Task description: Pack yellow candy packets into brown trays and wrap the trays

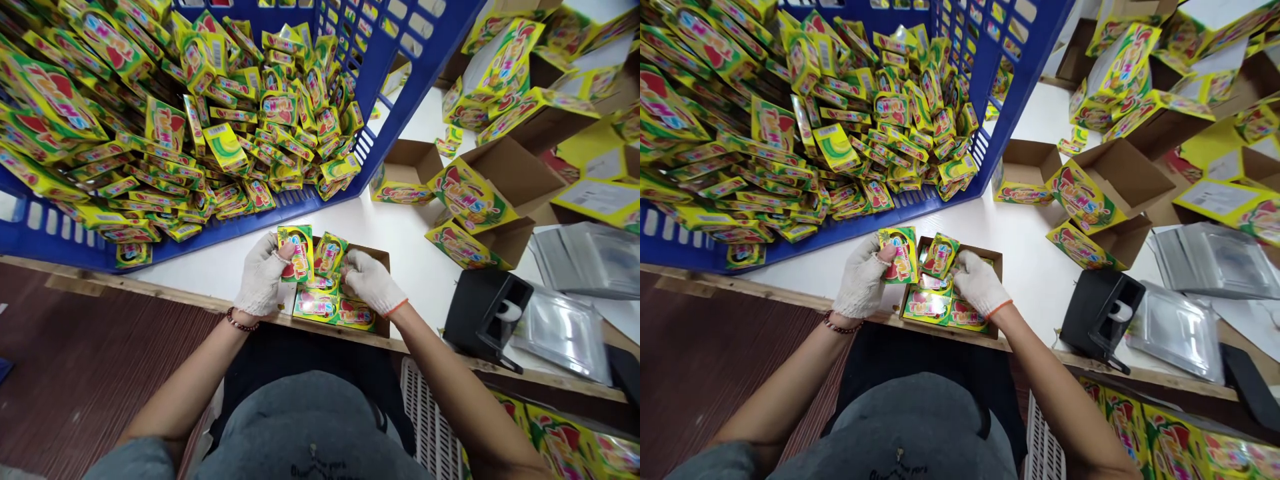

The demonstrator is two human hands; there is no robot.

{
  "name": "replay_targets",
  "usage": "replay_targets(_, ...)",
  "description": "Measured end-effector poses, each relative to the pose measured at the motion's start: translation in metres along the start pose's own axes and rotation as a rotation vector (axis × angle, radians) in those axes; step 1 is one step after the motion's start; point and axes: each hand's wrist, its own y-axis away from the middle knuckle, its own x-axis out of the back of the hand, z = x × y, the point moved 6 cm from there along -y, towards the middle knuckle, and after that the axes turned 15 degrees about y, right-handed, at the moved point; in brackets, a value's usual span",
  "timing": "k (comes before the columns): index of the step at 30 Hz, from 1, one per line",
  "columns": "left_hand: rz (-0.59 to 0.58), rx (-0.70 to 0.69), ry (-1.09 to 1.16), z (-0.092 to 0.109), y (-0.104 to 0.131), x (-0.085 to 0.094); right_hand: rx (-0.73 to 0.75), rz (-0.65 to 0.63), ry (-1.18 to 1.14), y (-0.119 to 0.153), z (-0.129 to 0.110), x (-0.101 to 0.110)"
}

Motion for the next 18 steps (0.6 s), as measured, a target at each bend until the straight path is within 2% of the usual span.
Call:
replay_targets(3, -0.002, 0.008, 0.004, -0.001, -0.001, -0.001, 0.022, -0.041, 0.266, 0.01, -0.004, 0.003)
replay_targets(7, -0.026, 0.012, 0.016, -0.003, -0.004, -0.007, 0.374, 0.117, 0.718, 0.002, -0.044, 0.012)
replay_targets(11, -0.078, 0.014, 0.061, -0.002, -0.004, -0.012, 0.637, 0.11, 0.988, -0.012, -0.065, 0.002)
replay_targets(14, -0.076, 0.016, 0.069, 0.001, -0.001, -0.008, 0.703, 0.083, 1.048, -0.014, -0.066, 0.005)
replay_targets(18, -0.044, 0.07, 0.075, 0.0, 0.003, -0.002, 0.618, 0.034, 0.978, -0.009, -0.061, 0.02)
